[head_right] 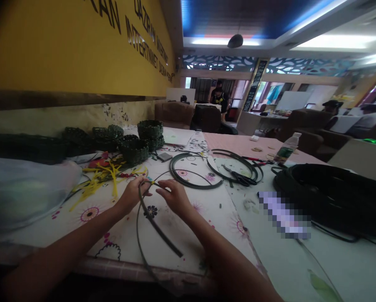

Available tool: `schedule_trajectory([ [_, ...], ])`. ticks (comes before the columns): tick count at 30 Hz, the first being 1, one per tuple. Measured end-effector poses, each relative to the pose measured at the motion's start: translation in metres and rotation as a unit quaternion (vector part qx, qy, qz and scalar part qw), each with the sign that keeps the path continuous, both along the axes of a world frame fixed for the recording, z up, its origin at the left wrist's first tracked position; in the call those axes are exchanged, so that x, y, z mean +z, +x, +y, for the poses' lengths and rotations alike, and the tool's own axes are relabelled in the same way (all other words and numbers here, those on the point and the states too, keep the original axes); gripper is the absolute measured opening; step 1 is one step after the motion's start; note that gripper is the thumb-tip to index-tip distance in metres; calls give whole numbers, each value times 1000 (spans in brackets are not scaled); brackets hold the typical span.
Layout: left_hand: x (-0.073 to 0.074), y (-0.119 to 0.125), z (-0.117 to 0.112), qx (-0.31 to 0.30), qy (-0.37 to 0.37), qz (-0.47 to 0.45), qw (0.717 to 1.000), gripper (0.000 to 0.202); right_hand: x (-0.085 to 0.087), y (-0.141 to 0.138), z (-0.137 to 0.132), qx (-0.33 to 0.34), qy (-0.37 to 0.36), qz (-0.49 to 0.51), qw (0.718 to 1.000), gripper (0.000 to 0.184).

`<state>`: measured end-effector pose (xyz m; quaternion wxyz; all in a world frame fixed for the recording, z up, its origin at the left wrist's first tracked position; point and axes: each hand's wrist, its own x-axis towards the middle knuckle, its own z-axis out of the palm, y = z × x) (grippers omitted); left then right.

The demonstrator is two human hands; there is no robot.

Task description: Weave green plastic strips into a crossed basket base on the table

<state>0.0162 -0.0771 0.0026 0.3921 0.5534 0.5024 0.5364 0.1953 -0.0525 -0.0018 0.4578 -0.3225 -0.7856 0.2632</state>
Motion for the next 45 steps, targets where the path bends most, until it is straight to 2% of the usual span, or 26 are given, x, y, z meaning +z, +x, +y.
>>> schedule_trajectory([
  [4,-3,17,9,22,18,50,998,18,-11,-7,-5,-49,92,-16,994,25],
  [6,-2,23,11,22,31,85,996,18,-11,-6,-4,-65,111,-5,992,26],
  [11,3,30,12,-12,56,140,988,14,-5,0,1,-45,38,33,998,17],
  [16,7,30,13,-32,68,146,986,11,-3,4,3,-63,47,14,997,11],
  [19,9,31,15,-53,63,94,992,13,-3,5,1,-78,72,8,994,11],
  [22,11,33,17,-92,26,-28,995,17,-2,5,0,-80,86,15,993,12],
  [25,12,33,19,-142,-34,-161,976,24,-1,5,1,-88,108,4,990,12],
  [28,11,30,20,-175,-51,-190,965,24,-2,5,2,-98,118,-15,988,10],
  [30,10,28,19,-169,0,-133,977,21,-3,5,2,-92,116,-22,989,10],
  [32,9,25,17,-141,95,-19,985,14,-3,4,1,-87,114,-21,989,10],
  [33,8,24,15,-125,148,45,980,9,-2,3,-1,-84,106,-15,991,9],
  [35,8,22,12,-100,250,155,951,5,0,3,-4,-75,65,8,995,9],
  [38,10,19,10,-102,391,261,877,14,7,2,-9,-13,-71,88,993,18],
  [40,12,16,11,-109,462,316,822,16,12,2,-11,63,-195,159,966,22],
  [42,13,14,13,-112,504,345,784,14,15,3,-13,122,-294,215,923,19],
  [44,11,13,16,-106,523,323,782,10,18,3,-13,143,-342,247,895,16],
  [45,10,14,17,-96,519,293,797,9,19,4,-12,149,-352,259,887,14],
])
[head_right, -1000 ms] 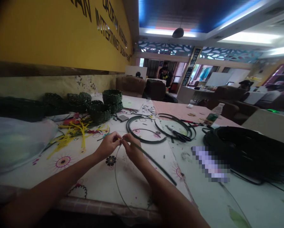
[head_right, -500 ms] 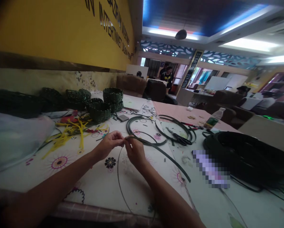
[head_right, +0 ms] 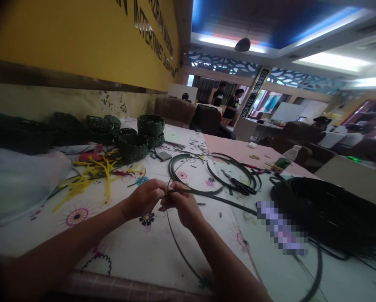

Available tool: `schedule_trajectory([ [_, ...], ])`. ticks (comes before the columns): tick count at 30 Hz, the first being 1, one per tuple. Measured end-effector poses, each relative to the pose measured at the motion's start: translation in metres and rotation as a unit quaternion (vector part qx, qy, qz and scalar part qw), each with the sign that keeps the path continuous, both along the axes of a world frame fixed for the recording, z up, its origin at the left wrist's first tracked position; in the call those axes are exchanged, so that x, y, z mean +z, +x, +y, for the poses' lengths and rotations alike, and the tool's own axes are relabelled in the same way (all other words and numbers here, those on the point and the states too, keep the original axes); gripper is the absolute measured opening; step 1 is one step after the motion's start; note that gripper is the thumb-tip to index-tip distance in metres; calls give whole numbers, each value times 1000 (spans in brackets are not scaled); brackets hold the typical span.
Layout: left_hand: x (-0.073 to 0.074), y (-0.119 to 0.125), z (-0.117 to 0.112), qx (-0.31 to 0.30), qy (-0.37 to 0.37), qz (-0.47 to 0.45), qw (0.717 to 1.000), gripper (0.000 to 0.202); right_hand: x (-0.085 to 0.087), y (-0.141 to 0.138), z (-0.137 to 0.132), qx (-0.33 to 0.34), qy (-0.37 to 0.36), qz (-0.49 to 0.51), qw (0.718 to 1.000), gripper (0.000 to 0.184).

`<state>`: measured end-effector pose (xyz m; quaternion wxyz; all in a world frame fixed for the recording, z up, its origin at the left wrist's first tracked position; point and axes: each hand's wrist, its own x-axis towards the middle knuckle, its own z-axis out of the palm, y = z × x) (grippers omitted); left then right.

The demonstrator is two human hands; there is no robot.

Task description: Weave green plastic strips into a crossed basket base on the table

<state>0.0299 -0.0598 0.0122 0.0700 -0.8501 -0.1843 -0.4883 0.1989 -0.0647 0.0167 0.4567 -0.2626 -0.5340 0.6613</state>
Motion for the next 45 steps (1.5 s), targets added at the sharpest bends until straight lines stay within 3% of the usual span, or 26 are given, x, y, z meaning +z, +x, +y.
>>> schedule_trajectory([
  [2,-5,2,2,6,-62,-87,994,8,1,1,1,15,-8,18,1000,13],
  [5,-11,5,1,19,-188,-193,963,9,0,-1,3,26,6,15,1000,18],
  [10,-16,6,-5,-43,-358,-267,894,10,-7,-7,4,-29,51,-21,998,25],
  [13,-14,4,-9,-46,-435,-284,853,16,-10,-9,6,-46,67,-28,996,27],
  [18,-7,1,-12,-7,-500,-260,826,20,-16,-7,11,-62,101,-52,992,28],
  [27,-8,2,-11,-52,-543,-295,785,20,-24,-8,16,-58,135,-48,988,25],
  [29,-11,3,-10,-76,-571,-313,755,20,-23,-7,16,-60,154,-68,984,23],
  [33,-15,3,-7,-133,-638,-361,667,20,-24,-4,16,-81,189,-126,971,19],
  [35,-17,4,-6,-141,-652,-375,644,19,-25,-4,16,-83,187,-137,969,19],
  [37,-20,5,-5,-135,-649,-383,643,18,-27,-5,17,-78,181,-133,971,20],
  [39,-24,6,-5,-125,-628,-385,665,16,-28,-6,17,-72,172,-123,975,22],
  [43,-26,5,-6,-98,-567,-355,737,11,-27,-9,15,-59,123,-91,986,26],
  [45,-24,2,-6,-90,-519,-323,786,8,-24,-9,11,-51,83,-77,992,25],
])
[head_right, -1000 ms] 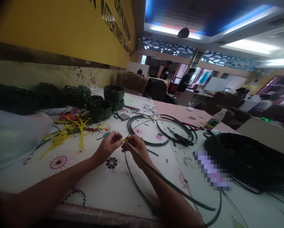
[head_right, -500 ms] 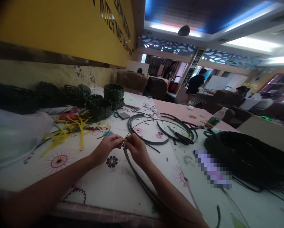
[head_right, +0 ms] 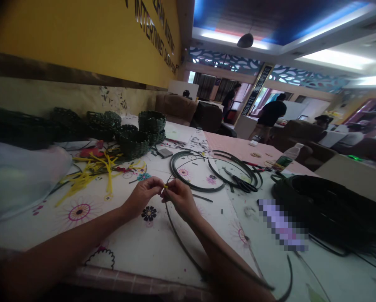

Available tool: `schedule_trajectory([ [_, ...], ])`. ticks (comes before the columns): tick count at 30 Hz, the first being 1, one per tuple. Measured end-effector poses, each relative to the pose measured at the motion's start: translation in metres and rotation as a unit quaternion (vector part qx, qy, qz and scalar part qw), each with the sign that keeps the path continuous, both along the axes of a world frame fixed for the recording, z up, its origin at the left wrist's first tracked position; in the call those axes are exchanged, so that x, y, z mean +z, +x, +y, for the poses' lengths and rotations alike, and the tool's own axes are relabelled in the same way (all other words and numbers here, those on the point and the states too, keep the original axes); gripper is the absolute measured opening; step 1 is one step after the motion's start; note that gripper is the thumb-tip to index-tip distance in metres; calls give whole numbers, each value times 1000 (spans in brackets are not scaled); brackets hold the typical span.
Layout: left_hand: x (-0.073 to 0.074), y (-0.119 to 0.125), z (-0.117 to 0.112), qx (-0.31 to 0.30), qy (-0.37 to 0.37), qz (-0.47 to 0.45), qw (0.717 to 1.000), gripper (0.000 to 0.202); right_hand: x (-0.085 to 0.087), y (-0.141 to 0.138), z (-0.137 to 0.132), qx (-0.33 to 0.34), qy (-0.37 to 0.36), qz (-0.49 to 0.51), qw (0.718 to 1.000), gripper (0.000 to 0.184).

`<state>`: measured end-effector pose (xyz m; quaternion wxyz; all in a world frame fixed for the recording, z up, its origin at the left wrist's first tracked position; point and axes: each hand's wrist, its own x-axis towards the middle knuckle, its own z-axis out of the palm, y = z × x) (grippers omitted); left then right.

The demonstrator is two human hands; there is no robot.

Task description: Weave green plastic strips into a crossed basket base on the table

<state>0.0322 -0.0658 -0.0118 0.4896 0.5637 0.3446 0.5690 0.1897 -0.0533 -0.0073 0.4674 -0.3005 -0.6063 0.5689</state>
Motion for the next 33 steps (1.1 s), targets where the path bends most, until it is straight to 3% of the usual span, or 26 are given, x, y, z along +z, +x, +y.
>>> schedule_trajectory([
  [4,6,-9,1,42,191,120,973,12,5,1,-5,26,-51,24,998,23],
  [6,8,-11,2,43,211,130,968,12,6,1,-5,31,-42,26,998,22],
  [10,6,-10,3,-3,31,35,999,19,6,1,-3,-10,47,-30,998,17],
  [13,4,-8,4,-60,-70,11,996,27,5,2,-2,-50,142,-129,980,9],
  [17,5,-9,5,-84,-99,26,991,33,2,4,-2,-92,227,-220,944,4],
  [22,2,-8,7,-113,-94,21,989,33,0,6,1,-86,245,-235,937,2],
  [25,2,-9,7,-88,-23,55,994,26,2,6,0,-82,229,-230,942,4],
  [27,5,-13,6,-36,85,146,985,18,5,6,-2,-67,194,-202,958,4],
  [28,7,-16,5,-11,153,207,966,16,7,6,-4,-49,160,-175,970,4],
  [30,9,-22,4,15,286,323,902,16,12,7,-6,18,55,-111,992,10],
  [32,8,-26,5,4,369,393,842,18,15,8,-6,85,-52,-60,993,18],
  [33,5,-26,6,2,384,409,828,19,15,8,-5,99,-84,-49,990,20],
])
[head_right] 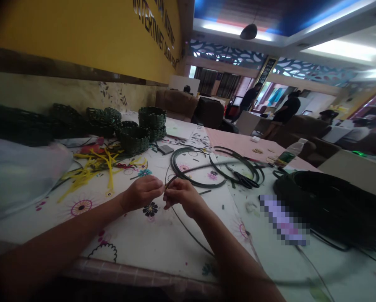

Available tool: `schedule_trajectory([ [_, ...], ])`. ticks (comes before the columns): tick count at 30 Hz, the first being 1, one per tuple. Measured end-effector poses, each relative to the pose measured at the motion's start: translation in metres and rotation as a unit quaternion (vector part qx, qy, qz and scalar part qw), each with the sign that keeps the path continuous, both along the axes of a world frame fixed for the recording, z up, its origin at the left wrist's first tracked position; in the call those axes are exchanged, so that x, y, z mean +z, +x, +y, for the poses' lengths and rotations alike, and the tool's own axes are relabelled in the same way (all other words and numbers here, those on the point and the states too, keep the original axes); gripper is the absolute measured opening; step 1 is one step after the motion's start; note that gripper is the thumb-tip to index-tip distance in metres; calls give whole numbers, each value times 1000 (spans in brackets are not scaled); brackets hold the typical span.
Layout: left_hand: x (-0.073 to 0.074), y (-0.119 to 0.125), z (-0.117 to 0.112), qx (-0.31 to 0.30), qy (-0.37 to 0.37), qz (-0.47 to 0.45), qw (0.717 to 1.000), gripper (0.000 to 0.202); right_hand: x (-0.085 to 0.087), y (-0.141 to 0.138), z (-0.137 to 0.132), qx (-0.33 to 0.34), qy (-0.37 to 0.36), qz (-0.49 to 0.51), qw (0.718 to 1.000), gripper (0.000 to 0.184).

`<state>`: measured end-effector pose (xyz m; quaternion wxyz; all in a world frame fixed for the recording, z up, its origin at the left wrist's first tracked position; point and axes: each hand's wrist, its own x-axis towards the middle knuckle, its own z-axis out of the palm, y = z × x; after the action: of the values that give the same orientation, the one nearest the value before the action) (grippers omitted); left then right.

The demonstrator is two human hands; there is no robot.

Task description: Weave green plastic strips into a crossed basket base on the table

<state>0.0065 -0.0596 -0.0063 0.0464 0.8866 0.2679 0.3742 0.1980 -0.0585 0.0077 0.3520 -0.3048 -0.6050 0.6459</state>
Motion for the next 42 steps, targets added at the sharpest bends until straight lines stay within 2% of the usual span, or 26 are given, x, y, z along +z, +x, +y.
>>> schedule_trajectory([
  [2,-7,3,4,21,-8,-22,1000,20,-3,1,5,-20,-6,-8,1000,21],
  [4,-14,8,9,66,-68,-108,990,20,-9,2,13,-76,40,-43,995,19],
  [5,-17,11,11,88,-118,-161,976,20,-13,3,17,-106,72,-69,989,16],
  [7,-20,13,13,96,-245,-244,933,27,-20,6,26,-158,138,-137,968,10],
  [10,-21,14,13,37,-435,-280,855,39,-25,8,31,-177,227,-236,928,2],
  [12,-22,13,12,-1,-516,-275,811,41,-25,7,27,-163,277,-270,908,5],
  [14,-23,13,13,-12,-555,-280,783,39,-23,4,21,-146,298,-273,903,10],
  [17,-25,10,17,-2,-579,-286,763,37,-20,-1,15,-109,233,-221,941,19],
  [20,-26,4,25,31,-601,-288,745,32,-19,-1,15,-116,158,-170,966,14],
  [23,-28,-3,32,60,-612,-305,727,27,-19,2,19,-141,113,-183,967,15],
  [25,-31,-5,34,56,-616,-308,723,25,-18,4,21,-134,70,-198,968,19],
  [29,-35,-4,33,20,-617,-298,728,25,-19,6,21,-120,5,-194,974,27],
  [32,-33,0,30,17,-617,-283,734,26,-24,3,20,-75,-9,-170,983,34],
  [34,-30,3,28,26,-614,-272,741,27,-28,0,18,-71,-11,-158,985,32],
  [37,-26,7,24,39,-607,-279,743,28,-33,-6,15,-98,-29,-136,985,28],
  [42,-28,13,18,68,-602,-319,729,28,-36,-13,10,-116,-119,-74,983,23],
])
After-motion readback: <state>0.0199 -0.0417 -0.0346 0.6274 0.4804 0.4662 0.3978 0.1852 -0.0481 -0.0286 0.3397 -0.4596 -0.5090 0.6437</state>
